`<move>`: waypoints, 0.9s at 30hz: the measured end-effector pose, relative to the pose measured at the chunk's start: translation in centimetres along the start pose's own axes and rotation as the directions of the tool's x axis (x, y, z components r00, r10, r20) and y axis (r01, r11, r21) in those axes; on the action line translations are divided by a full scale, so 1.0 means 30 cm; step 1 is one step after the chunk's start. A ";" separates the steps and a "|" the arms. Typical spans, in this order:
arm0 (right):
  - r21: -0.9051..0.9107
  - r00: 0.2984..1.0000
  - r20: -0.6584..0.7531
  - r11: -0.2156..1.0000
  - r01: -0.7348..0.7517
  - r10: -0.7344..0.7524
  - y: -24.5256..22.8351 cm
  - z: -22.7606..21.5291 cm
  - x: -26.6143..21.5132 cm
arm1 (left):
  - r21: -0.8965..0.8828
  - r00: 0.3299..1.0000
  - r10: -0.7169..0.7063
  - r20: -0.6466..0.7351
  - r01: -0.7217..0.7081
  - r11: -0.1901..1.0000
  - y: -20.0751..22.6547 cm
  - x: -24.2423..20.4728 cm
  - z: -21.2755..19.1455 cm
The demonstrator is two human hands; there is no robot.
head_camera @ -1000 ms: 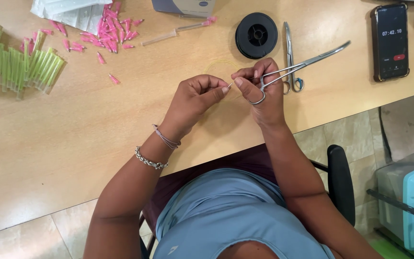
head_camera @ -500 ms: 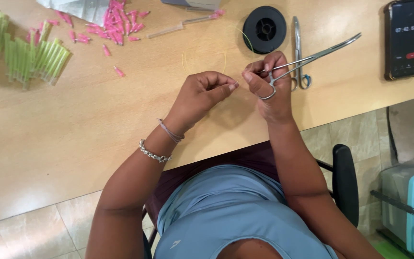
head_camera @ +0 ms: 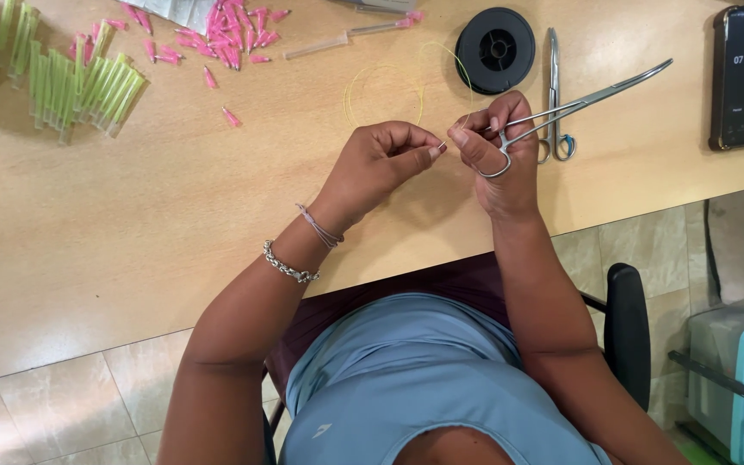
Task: The person assembles medical supplies on a table, using hemostats to thread a yellow suture through a needle and then inserting the needle into a pink plastic cap. They repeat this process with multiple items.
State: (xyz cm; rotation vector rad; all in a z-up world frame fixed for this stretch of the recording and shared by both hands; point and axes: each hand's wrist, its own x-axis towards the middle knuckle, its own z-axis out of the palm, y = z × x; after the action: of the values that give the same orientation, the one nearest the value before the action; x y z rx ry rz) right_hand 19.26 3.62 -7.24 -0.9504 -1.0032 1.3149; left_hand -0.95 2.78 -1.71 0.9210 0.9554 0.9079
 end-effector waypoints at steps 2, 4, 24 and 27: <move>0.006 1.000 0.011 1.000 0.013 -0.013 0.013 -0.007 -0.004 | 0.008 1.000 -0.003 0.005 0.003 1.000 -0.010 0.002 -0.002; 0.011 0.999 0.022 1.000 0.025 -0.025 0.019 -0.013 -0.004 | 0.015 1.000 -0.005 0.009 0.005 1.000 -0.016 0.003 -0.002; 0.091 0.997 0.062 0.995 -0.049 0.043 -0.037 -0.001 -0.001 | 0.100 0.998 0.015 0.060 -0.021 0.995 -0.029 0.002 -0.003; 0.083 0.999 0.030 0.996 -0.036 0.034 -0.027 0.005 -0.003 | 0.101 0.998 0.015 0.054 -0.020 0.995 -0.029 0.005 -0.005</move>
State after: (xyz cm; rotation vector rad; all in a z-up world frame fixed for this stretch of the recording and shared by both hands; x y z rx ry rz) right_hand 19.36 3.51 -6.41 -0.8916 -0.9495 1.3923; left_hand -0.87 2.68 -2.61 1.0361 0.9563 0.8518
